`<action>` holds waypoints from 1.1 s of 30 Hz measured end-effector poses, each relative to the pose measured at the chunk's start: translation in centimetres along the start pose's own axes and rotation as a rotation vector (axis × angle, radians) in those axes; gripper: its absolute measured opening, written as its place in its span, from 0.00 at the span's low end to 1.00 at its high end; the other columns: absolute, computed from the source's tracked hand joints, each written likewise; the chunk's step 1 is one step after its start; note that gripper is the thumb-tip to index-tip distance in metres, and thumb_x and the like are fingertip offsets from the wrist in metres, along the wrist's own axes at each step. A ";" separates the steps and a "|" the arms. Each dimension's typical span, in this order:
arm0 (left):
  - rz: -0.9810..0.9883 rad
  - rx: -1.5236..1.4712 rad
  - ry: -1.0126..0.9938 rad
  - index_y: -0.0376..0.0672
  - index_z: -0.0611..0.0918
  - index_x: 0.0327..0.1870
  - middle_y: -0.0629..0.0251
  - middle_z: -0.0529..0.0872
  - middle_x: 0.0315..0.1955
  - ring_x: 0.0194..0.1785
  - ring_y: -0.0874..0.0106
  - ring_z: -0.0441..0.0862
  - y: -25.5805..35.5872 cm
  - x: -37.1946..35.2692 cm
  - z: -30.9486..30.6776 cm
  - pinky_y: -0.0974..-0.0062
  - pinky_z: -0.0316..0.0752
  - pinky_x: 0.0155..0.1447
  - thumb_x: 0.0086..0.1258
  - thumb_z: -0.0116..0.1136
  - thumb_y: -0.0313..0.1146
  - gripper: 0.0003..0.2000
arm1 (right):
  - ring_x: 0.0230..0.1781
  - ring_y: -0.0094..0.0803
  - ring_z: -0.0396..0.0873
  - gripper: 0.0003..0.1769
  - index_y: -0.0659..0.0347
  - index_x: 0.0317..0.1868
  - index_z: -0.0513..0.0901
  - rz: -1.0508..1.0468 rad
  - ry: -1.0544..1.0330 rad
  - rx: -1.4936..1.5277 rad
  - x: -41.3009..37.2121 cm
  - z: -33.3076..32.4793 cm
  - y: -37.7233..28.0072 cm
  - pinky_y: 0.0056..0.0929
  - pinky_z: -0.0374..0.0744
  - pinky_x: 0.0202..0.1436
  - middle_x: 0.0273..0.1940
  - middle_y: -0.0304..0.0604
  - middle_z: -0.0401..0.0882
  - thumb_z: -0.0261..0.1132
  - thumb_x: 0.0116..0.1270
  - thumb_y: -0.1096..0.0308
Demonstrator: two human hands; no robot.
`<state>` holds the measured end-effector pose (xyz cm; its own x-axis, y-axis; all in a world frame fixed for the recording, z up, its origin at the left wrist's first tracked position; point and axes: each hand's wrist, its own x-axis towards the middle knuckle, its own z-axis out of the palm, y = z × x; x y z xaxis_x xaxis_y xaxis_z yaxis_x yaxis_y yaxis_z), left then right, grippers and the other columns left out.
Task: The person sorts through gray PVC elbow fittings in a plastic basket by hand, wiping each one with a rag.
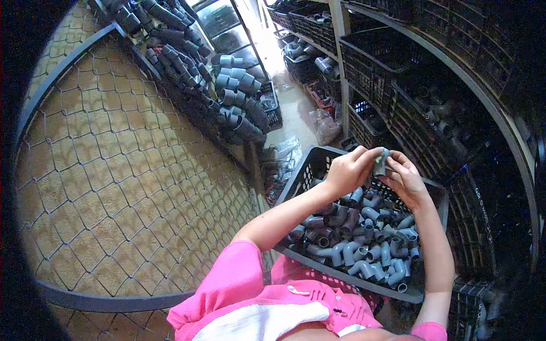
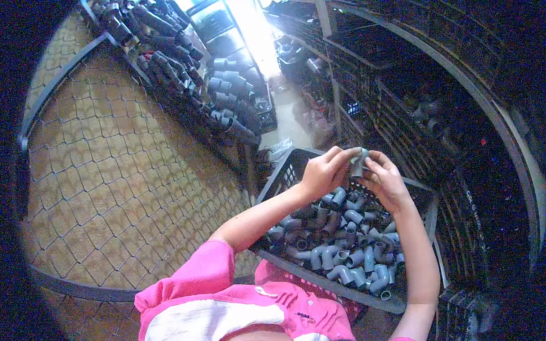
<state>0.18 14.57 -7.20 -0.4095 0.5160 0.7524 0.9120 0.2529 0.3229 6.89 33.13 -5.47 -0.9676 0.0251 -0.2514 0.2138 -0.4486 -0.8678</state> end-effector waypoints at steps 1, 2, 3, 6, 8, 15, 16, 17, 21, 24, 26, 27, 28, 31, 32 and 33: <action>-0.005 -0.007 0.025 0.47 0.79 0.63 0.61 0.78 0.32 0.27 0.59 0.81 0.0 -0.1 0.2 0.64 0.77 0.28 0.64 0.61 0.28 0.23 | 0.46 0.28 0.82 0.15 0.57 0.60 0.73 -0.015 0.018 0.007 0.0 -0.1 0.1 0.33 0.82 0.48 0.48 0.38 0.81 0.60 0.77 0.65; -0.024 -0.039 0.014 0.48 0.79 0.62 0.60 0.81 0.33 0.28 0.56 0.83 0.4 -0.3 0.5 0.61 0.79 0.30 0.65 0.61 0.27 0.22 | 0.47 0.28 0.81 0.15 0.57 0.60 0.73 -0.029 0.036 0.013 0.1 -0.2 0.2 0.33 0.82 0.49 0.48 0.38 0.81 0.59 0.77 0.65; -0.004 -0.037 0.022 0.48 0.80 0.60 0.60 0.81 0.33 0.28 0.57 0.83 0.7 -0.5 0.9 0.62 0.79 0.29 0.64 0.62 0.26 0.21 | 0.48 0.28 0.81 0.15 0.57 0.60 0.73 -0.044 0.055 0.019 0.2 -0.4 0.4 0.33 0.82 0.50 0.48 0.38 0.81 0.59 0.77 0.65; 0.160 -0.036 -0.087 0.49 0.81 0.58 0.62 0.82 0.32 0.27 0.61 0.83 0.9 -0.9 1.5 0.63 0.79 0.29 0.61 0.63 0.25 0.21 | 0.48 0.28 0.81 0.15 0.57 0.61 0.73 -0.089 0.079 0.054 1.0 -1.4 0.8 0.33 0.82 0.51 0.49 0.39 0.81 0.59 0.77 0.64; 0.152 -0.025 -0.027 0.48 0.81 0.57 0.62 0.81 0.31 0.27 0.61 0.83 0.5 -0.7 1.4 0.64 0.79 0.29 0.61 0.63 0.25 0.21 | 0.47 0.29 0.81 0.16 0.57 0.61 0.73 -0.045 0.087 0.071 0.8 -1.3 0.5 0.33 0.82 0.50 0.49 0.39 0.81 0.60 0.77 0.64; 0.163 0.005 -0.026 0.46 0.82 0.54 0.64 0.80 0.32 0.30 0.64 0.82 0.9 -0.8 1.3 0.67 0.78 0.32 0.61 0.61 0.27 0.19 | 0.51 0.34 0.82 0.20 0.56 0.62 0.73 -0.097 0.055 0.045 0.7 -0.7 0.7 0.34 0.82 0.52 0.54 0.45 0.82 0.64 0.75 0.61; 0.217 0.026 -0.037 0.47 0.82 0.55 0.65 0.80 0.33 0.31 0.65 0.83 1.2 -0.9 1.5 0.68 0.79 0.32 0.60 0.61 0.28 0.19 | 0.53 0.35 0.83 0.21 0.58 0.63 0.72 -0.087 0.035 0.065 0.7 -0.9 0.9 0.36 0.83 0.53 0.56 0.48 0.82 0.63 0.75 0.60; 0.270 0.046 -0.048 0.48 0.82 0.55 0.66 0.81 0.33 0.31 0.66 0.83 1.4 -0.9 1.6 0.68 0.79 0.33 0.60 0.61 0.29 0.19 | 0.53 0.36 0.83 0.21 0.59 0.63 0.71 -0.088 0.030 0.064 0.8 -1.0 0.9 0.36 0.83 0.53 0.56 0.48 0.82 0.63 0.75 0.60; 0.134 0.030 -0.017 0.49 0.81 0.58 0.63 0.83 0.33 0.31 0.64 0.85 0.4 -0.4 1.0 0.66 0.81 0.33 0.60 0.62 0.28 0.21 | 0.52 0.32 0.83 0.20 0.59 0.61 0.74 -0.038 -0.037 0.034 0.5 -1.4 0.7 0.35 0.83 0.53 0.54 0.44 0.83 0.64 0.75 0.60; -0.005 0.008 0.015 0.47 0.79 0.59 0.61 0.83 0.36 0.32 0.58 0.85 0.3 -0.2 0.3 0.63 0.80 0.33 0.65 0.61 0.28 0.19 | 0.49 0.25 0.82 0.17 0.58 0.58 0.79 0.032 -0.139 -0.005 0.4 -1.4 0.6 0.33 0.83 0.52 0.50 0.36 0.84 0.64 0.74 0.60; -0.003 -0.042 0.013 0.45 0.79 0.59 0.59 0.84 0.38 0.34 0.56 0.85 0.2 -0.9 0.7 0.62 0.81 0.36 0.66 0.62 0.29 0.19 | 0.48 0.25 0.83 0.17 0.58 0.58 0.80 0.007 -0.085 -0.002 0.4 -1.4 0.9 0.32 0.83 0.50 0.49 0.36 0.84 0.65 0.74 0.60; 0.020 -0.084 0.021 0.44 0.79 0.59 0.58 0.84 0.38 0.35 0.55 0.85 0.4 -1.2 1.2 0.61 0.82 0.38 0.66 0.62 0.29 0.19 | 0.47 0.24 0.83 0.17 0.58 0.58 0.80 -0.004 -0.058 -0.002 0.5 -1.5 1.1 0.31 0.83 0.49 0.49 0.35 0.84 0.66 0.73 0.60; 0.053 -0.077 0.003 0.43 0.79 0.58 0.57 0.85 0.38 0.38 0.55 0.86 0.4 -1.5 1.7 0.61 0.82 0.40 0.65 0.63 0.28 0.19 | 0.45 0.24 0.84 0.19 0.60 0.59 0.80 -0.005 -0.024 0.009 0.9 -2.0 1.1 0.28 0.83 0.47 0.48 0.37 0.85 0.67 0.73 0.61; 0.284 -0.006 -0.112 0.46 0.82 0.53 0.63 0.84 0.35 0.34 0.64 0.85 0.6 -1.3 1.5 0.66 0.81 0.37 0.60 0.66 0.30 0.18 | 0.45 0.25 0.84 0.21 0.64 0.60 0.80 -0.030 -0.054 -0.084 0.4 -1.9 0.4 0.26 0.83 0.46 0.48 0.39 0.86 0.68 0.72 0.61; 0.302 0.014 -0.088 0.46 0.82 0.52 0.64 0.84 0.35 0.33 0.65 0.85 0.3 -1.1 1.3 0.68 0.81 0.36 0.59 0.66 0.30 0.18 | 0.46 0.26 0.84 0.23 0.67 0.61 0.80 -0.089 -0.002 -0.200 0.6 -1.8 0.8 0.27 0.83 0.47 0.50 0.41 0.86 0.69 0.71 0.62; 0.321 0.033 -0.067 0.47 0.82 0.52 0.65 0.84 0.34 0.32 0.66 0.84 -0.1 -0.9 1.0 0.69 0.80 0.36 0.59 0.66 0.31 0.18 | 0.46 0.26 0.84 0.23 0.67 0.61 0.80 -0.079 -0.002 -0.154 0.3 -1.2 0.5 0.27 0.83 0.48 0.50 0.41 0.86 0.69 0.71 0.62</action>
<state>0.42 14.96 -8.47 -0.1026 0.6262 0.7729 0.9940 0.0941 0.0557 6.84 34.01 -6.55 -0.9824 0.0527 -0.1790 0.1551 -0.3031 -0.9403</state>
